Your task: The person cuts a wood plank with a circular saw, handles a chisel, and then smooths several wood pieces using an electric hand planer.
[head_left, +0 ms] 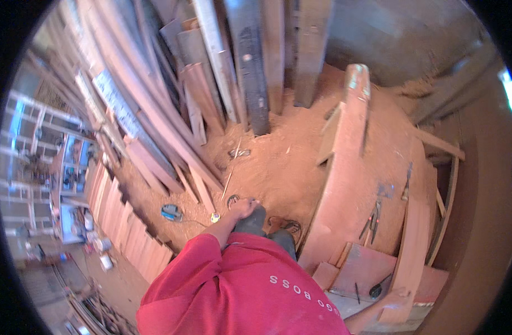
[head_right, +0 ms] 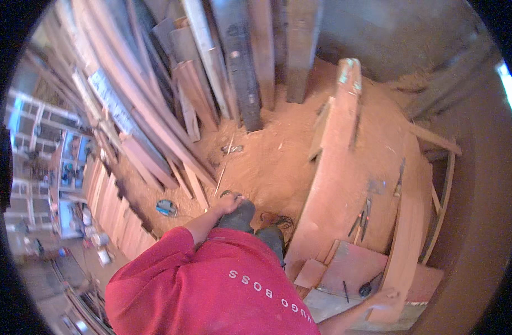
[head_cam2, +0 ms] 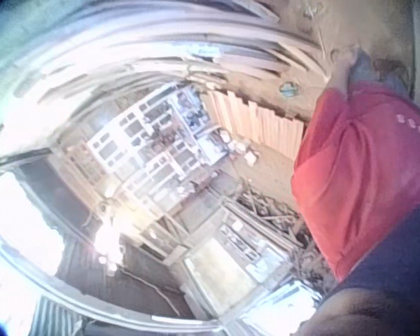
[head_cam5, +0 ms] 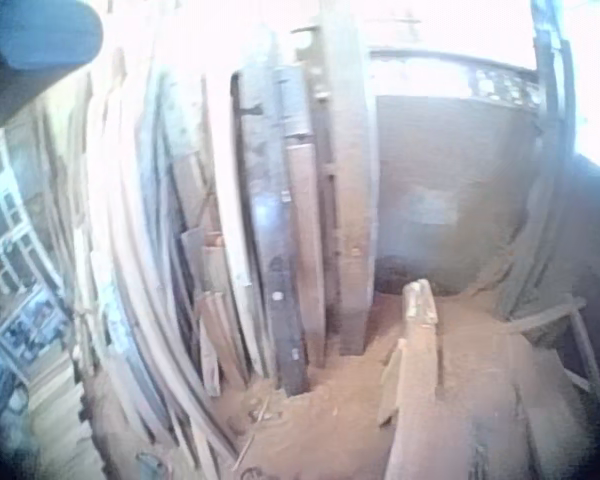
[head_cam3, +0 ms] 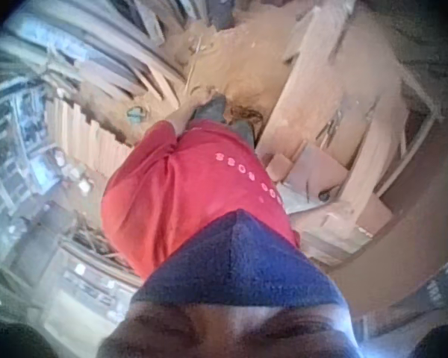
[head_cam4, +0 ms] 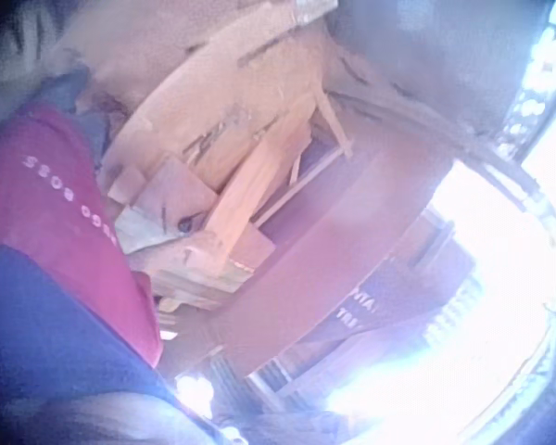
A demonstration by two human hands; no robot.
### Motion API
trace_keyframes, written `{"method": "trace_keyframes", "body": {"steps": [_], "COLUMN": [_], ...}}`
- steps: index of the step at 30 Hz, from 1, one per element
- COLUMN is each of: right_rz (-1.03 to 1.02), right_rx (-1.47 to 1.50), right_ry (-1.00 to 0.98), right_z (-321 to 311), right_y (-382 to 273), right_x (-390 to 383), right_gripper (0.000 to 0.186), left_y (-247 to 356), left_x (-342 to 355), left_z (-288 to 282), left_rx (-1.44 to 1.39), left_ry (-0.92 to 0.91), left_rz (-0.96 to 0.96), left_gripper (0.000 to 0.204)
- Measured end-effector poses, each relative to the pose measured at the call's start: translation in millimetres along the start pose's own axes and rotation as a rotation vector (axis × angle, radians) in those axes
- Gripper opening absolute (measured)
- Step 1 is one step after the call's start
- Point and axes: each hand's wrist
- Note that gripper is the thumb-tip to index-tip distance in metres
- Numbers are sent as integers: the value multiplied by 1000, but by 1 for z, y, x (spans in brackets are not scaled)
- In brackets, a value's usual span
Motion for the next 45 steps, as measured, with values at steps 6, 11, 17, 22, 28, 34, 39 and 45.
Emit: {"method": "trace_keyframes", "body": {"steps": [6, 11, 17, 22, 28, 34, 39, 45], "right_rz": [-392, -693, -940, -1033, -1226, -977, -1307, -1576], "right_rx": [542, 589, 572, 499, 309, 369, 355, 343], "right_ry": [-435, -778, -1352, -1583, -1604, -1750, -1736, -1921], "right_z": [-62, -145, -120, -138, -101, -124, -102, -36], "right_y": [-236, -367, -396, -437, -511, -594, -610, -665], "right_x": [-139, -285, -391, -398, -404, -507, -650, -893], "right_gripper": [31, 30, 27, 26, 16, 22, 26, 29], "left_y": [-60, -197, -397, -476, -456, -467, -585, -726], "left_x": [-5, -4, -61, -122, -133, -32, 136, 285], "left_z": [-65, -118, -146, -120, -82, -49, 27, 88], "left_rx": [-205, -369, -562, -801, -789, -682, -699, -704], "left_ry": [-30, 192, 376, 625, 554, 567, 487, 752], "left_rz": [58, -6, -292, -625, -803, -609, -715, -681], "left_gripper": [55, 48, 49, 46, 44, 43, 50, 78]}}
Point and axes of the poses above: each hand's wrist, its own x-axis towards the middle knuckle, its own z-axis out of the palm, y = z × x, and after that the axes turned 4 degrees about -x, right-handed
